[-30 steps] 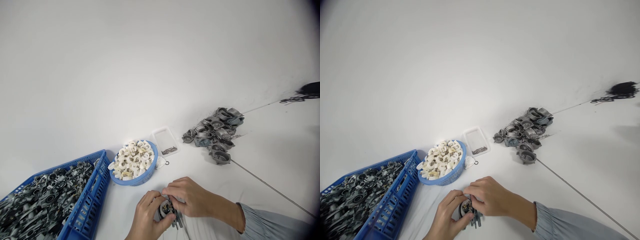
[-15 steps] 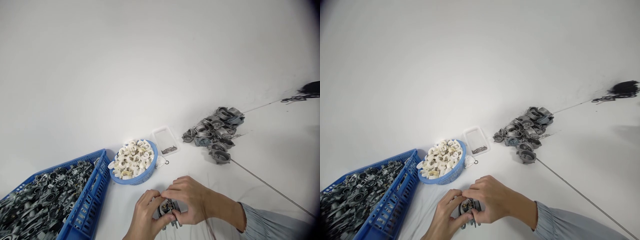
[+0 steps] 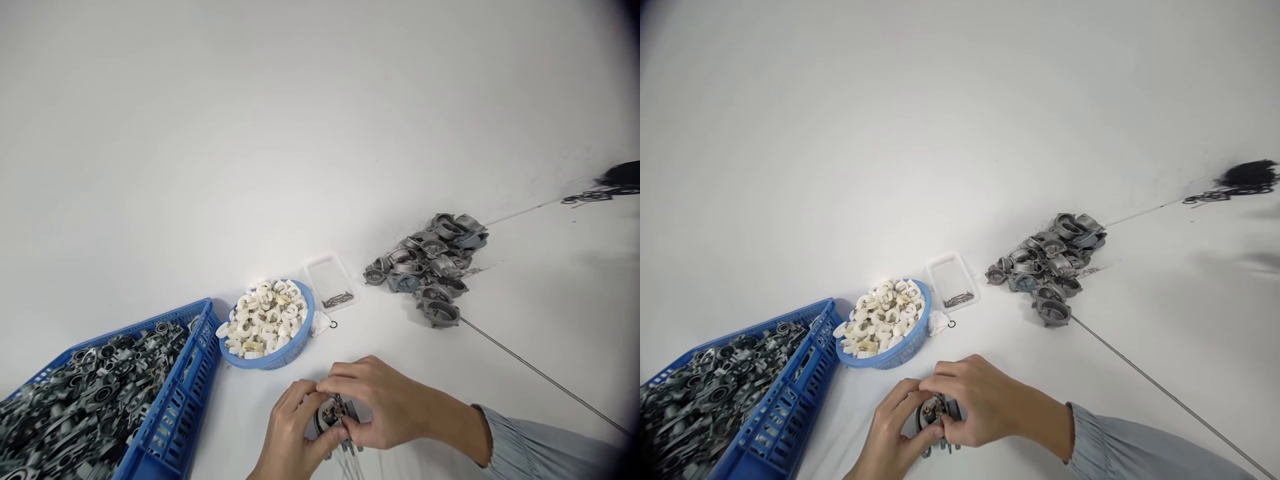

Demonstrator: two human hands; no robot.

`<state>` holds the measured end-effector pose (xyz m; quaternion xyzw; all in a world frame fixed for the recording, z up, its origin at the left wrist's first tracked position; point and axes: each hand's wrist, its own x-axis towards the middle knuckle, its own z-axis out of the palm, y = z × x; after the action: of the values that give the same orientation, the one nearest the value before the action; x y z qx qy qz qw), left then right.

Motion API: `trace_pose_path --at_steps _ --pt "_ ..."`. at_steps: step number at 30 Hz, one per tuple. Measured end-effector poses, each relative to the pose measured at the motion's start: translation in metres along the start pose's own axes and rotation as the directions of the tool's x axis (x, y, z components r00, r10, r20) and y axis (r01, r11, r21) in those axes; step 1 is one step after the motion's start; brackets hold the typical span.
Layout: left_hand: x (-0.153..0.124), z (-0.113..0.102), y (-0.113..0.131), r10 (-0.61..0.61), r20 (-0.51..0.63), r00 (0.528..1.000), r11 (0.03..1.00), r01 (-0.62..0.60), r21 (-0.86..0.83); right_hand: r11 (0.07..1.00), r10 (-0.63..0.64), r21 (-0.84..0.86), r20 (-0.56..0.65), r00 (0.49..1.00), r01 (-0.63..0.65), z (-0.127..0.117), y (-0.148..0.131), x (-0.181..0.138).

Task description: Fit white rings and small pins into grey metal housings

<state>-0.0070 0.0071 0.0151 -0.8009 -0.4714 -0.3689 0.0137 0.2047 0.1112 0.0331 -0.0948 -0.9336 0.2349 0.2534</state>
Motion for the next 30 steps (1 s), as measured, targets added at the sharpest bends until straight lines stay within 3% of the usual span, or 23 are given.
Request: trace_pose_path --at_steps 13,20,30 --pt "-0.006 -0.0007 0.002 0.055 -0.042 0.998 0.998 -0.054 0.032 0.986 -0.024 0.165 -0.072 0.997 0.035 0.0059 0.005 0.0003" --pt "-0.0076 -0.0017 0.0001 0.074 -0.065 0.995 0.997 -0.072 0.031 0.984 -0.041 0.171 -0.075 0.996 0.054 0.0086 0.0063 0.0006" --pt "-0.0052 -0.0028 0.0036 0.031 0.032 0.999 0.999 -0.032 0.023 0.985 -0.039 0.163 -0.086 0.995 0.053 0.0085 0.0067 0.0"
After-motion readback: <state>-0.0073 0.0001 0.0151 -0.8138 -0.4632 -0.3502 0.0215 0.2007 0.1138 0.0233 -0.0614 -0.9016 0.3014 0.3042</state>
